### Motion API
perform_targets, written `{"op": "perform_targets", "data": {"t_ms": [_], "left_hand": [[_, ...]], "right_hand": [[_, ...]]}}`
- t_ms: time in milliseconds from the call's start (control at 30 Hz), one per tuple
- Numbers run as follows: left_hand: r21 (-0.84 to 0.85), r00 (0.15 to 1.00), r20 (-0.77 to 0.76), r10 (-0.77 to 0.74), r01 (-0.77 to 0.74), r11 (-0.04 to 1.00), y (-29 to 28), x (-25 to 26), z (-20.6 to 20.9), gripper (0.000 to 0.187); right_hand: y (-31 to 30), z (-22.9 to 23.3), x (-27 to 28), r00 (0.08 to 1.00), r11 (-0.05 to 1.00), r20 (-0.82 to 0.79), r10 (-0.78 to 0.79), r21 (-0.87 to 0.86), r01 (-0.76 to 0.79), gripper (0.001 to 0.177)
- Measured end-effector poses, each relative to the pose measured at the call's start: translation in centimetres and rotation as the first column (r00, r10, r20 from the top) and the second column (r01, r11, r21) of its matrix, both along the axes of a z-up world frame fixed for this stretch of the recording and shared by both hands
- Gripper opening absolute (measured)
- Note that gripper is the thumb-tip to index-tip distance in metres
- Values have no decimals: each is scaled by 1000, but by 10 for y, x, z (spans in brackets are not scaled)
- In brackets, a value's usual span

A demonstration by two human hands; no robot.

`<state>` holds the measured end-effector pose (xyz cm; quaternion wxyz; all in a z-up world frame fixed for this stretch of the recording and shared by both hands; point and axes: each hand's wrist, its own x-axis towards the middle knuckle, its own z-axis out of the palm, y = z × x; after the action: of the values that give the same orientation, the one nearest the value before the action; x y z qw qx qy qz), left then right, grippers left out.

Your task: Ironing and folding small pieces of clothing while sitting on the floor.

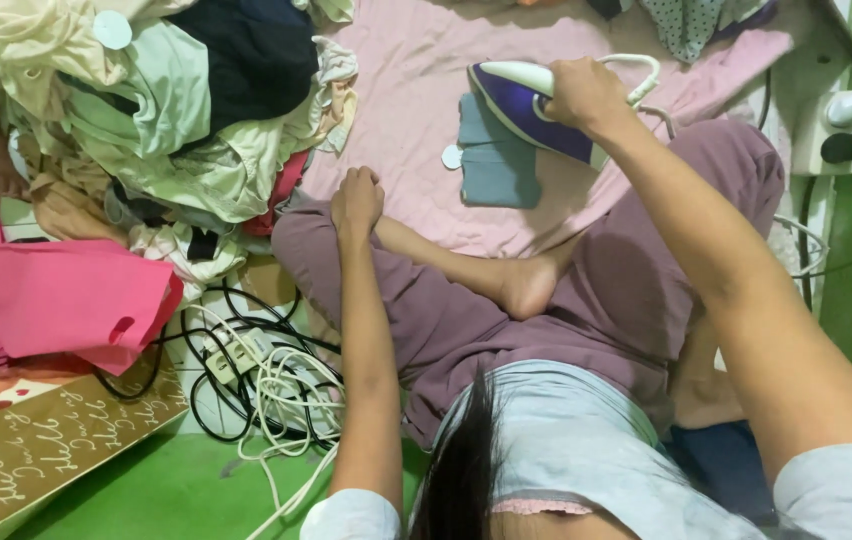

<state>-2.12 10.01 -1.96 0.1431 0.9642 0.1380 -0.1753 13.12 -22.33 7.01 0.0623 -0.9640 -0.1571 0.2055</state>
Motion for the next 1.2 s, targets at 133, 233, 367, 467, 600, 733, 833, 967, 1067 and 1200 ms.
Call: {"op": "perform_targets", "data": {"t_ms": [133, 233, 367, 467, 600, 733, 833, 967, 1067, 1200], "left_hand": [[-11, 1000, -18, -3, 3, 1000, 0, -4, 1, 26], [29, 996, 61, -68, 66, 997, 2, -7, -8, 20], [86, 946, 250, -205, 189, 978, -16, -15, 12, 23], [51, 857, 357, -371, 379, 924, -60, -18, 46, 30], [216, 547, 544, -636, 642, 736, -116, -24, 42, 19], [247, 501, 440, -745, 730, 637, -130, -11, 31, 20], [247, 507, 349, -788, 761, 600, -130, -2, 22, 31], [302, 491, 478, -728, 687, 661, -123, 8, -5, 21], [264, 473, 563, -678, 675, 689, -124, 15, 4, 20], [18, 613, 597, -518, 635, 772, -122, 32, 16, 43]], "right_hand": [[-37, 7, 7, 1000, 999, 4, -12, -48, 12, 28], [-68, 6, 16, 995, 994, 71, -73, -77, 78, 34], [-97, -11, 33, 941, 946, 104, -321, -22, 325, 33], [-99, -14, 40, 920, 925, 98, -379, 8, 380, 29], [-110, -33, 37, 931, 950, 192, -309, 21, 311, 29], [-109, -37, 37, 916, 940, 223, -333, 6, 340, 28], [-108, -34, 39, 921, 938, 185, -343, 16, 346, 27], [-107, -24, 38, 920, 935, 167, -355, 75, 347, 22], [-108, -22, 38, 917, 926, 145, -373, 121, 357, 19], [-110, -27, 42, 916, 922, 125, -382, 116, 369, 16]]}}
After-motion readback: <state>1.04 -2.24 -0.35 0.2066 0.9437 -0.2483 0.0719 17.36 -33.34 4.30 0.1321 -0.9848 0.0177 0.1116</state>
